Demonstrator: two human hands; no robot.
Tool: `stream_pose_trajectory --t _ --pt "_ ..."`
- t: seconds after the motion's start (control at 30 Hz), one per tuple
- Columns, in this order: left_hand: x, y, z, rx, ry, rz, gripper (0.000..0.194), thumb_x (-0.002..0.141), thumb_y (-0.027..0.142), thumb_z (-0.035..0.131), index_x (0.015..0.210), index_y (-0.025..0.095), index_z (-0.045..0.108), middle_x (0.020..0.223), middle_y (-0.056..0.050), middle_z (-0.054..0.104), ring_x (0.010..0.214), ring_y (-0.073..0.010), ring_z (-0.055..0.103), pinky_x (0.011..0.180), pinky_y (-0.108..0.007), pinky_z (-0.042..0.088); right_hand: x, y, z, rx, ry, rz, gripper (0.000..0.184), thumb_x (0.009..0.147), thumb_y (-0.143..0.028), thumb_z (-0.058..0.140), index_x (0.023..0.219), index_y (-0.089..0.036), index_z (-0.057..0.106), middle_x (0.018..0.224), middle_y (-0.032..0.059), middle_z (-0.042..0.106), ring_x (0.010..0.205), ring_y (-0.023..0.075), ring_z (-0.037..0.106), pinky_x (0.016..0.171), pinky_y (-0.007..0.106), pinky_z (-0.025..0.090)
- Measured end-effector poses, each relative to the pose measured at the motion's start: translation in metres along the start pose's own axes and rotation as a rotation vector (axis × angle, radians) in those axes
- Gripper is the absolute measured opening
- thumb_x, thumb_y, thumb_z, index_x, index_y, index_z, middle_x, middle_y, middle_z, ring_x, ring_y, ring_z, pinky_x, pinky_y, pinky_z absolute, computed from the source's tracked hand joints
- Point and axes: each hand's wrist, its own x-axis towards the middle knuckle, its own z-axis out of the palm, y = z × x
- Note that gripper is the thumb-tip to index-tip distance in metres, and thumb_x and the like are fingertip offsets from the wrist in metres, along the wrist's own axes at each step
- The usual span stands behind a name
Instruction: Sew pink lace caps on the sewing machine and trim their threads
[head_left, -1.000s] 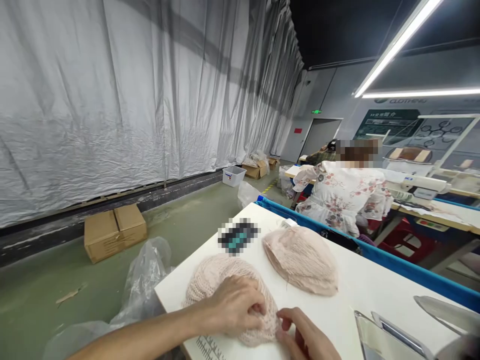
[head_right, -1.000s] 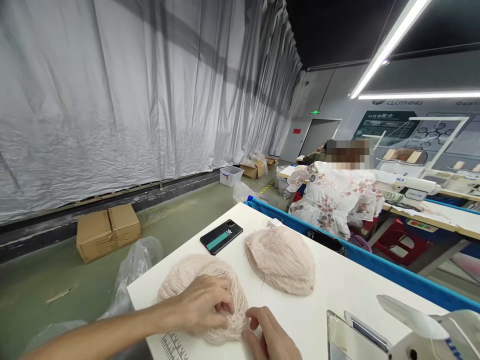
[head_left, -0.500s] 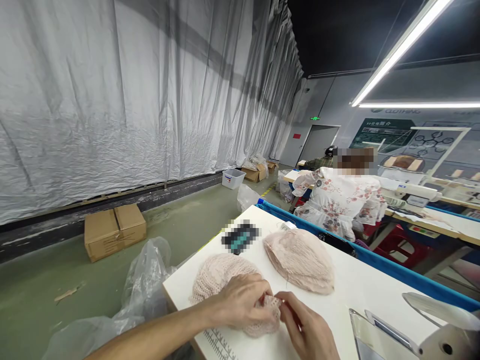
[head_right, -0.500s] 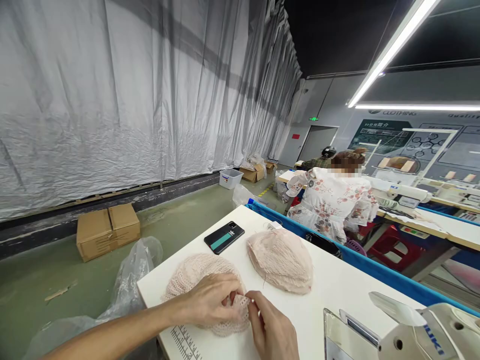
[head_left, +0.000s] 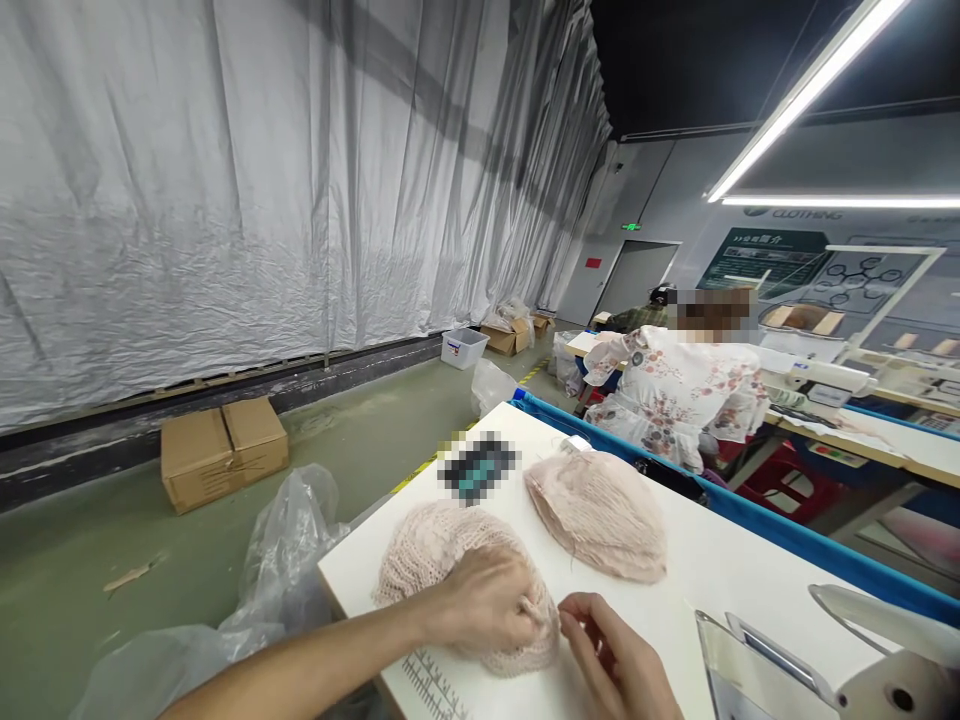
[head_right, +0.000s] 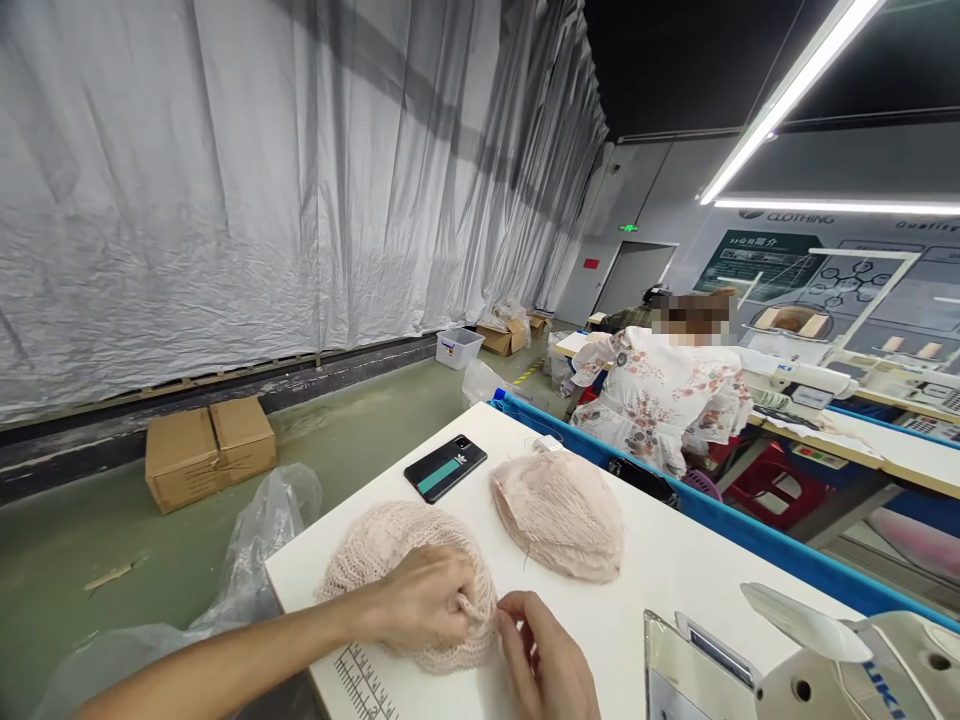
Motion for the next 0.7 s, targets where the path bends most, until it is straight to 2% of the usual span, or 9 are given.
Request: stream_pose_trajectory --t 0.1,0.2,0.3,0.43,0.5,0.57,0.7 --pt "-0.001 -0.004 -0.001 -0.054 0.049 -0.035 0.012 0.078 0.029 0.054 0.074 0.018 0.058 0.08 -0.003 0.062 0.079 -0.0183 0.056 0.07 -0.025 0.041 -0.002 -0.002 -0.001 0.038 -0.005 0.075 0.029 0.092 -0.045 0.04 0.075 -0.025 0.053 0.058 -0.0061 0.053 0.048 0.0126 0.048 0.047 0.021 0.038" --pt "-0.003 -0.004 0.001 -0.104 0.06 -0.025 0.016 0.072 0.034 0.062 0.076 0.019 0.059 0.082 -0.002 0.061 0.082 -0.0193 0.055 0.073 -0.026 0.04 -0.003 -0.005 0.005 0.072 -0.01 0.131 0.025 0.083 -0.044 0.052 0.068 -0.024 0.055 0.054 -0.0065 0.054 0.046 0.0132 0.048 0.047 0.023 0.036" --pt "-0.003 0.0 0.006 -0.171 0.087 -0.036 0.014 0.068 0.03 0.063 0.068 0.019 0.055 0.075 -0.002 0.057 0.077 -0.0192 0.052 0.071 -0.027 0.038 -0.002 -0.005 0.011 0.141 0.033 0.173 0.029 0.081 -0.042 0.049 0.059 -0.023 0.047 0.051 -0.0054 0.05 0.048 0.0142 0.047 0.048 0.024 0.034" --pt "-0.003 0.002 0.003 -0.34 0.187 -0.066 0.018 0.068 0.022 0.055 0.056 0.018 0.042 0.06 0.002 0.043 0.064 -0.0138 0.042 0.062 -0.025 0.031 0.001 -0.005 0.006 0.272 0.112 0.205 0.035 0.081 -0.048 0.051 0.058 -0.023 0.043 0.05 -0.0064 0.042 0.048 0.013 0.042 0.046 0.023 0.034" --pt "-0.003 0.002 -0.002 -0.46 0.242 -0.08 0.02 0.068 0.021 0.055 0.056 0.017 0.04 0.057 0.004 0.038 0.06 -0.0111 0.037 0.058 -0.024 0.028 0.006 -0.009 0.002 0.351 0.15 0.198 0.037 0.082 -0.053 0.051 0.061 -0.023 0.046 0.052 -0.0064 0.042 0.048 0.0126 0.042 0.046 0.023 0.037" --pt "-0.005 0.005 -0.008 -0.6 0.303 -0.103 0.019 0.068 0.023 0.056 0.058 0.017 0.041 0.057 0.005 0.038 0.058 -0.0098 0.036 0.056 -0.024 0.028 0.013 -0.017 -0.002 0.444 0.182 0.182 0.038 0.084 -0.056 0.05 0.066 -0.023 0.05 0.056 -0.0048 0.049 0.049 0.0134 0.049 0.049 0.024 0.044" --pt "-0.015 0.017 -0.024 -0.923 0.485 -0.176 0.026 0.074 0.041 0.057 0.071 0.017 0.048 0.063 0.003 0.047 0.059 -0.0109 0.045 0.056 -0.023 0.036 0.018 -0.031 -0.016 0.63 0.246 0.144 0.036 0.088 -0.056 0.047 0.072 -0.023 0.052 0.071 -0.0006 0.058 0.07 0.019 0.064 0.071 0.032 0.056"
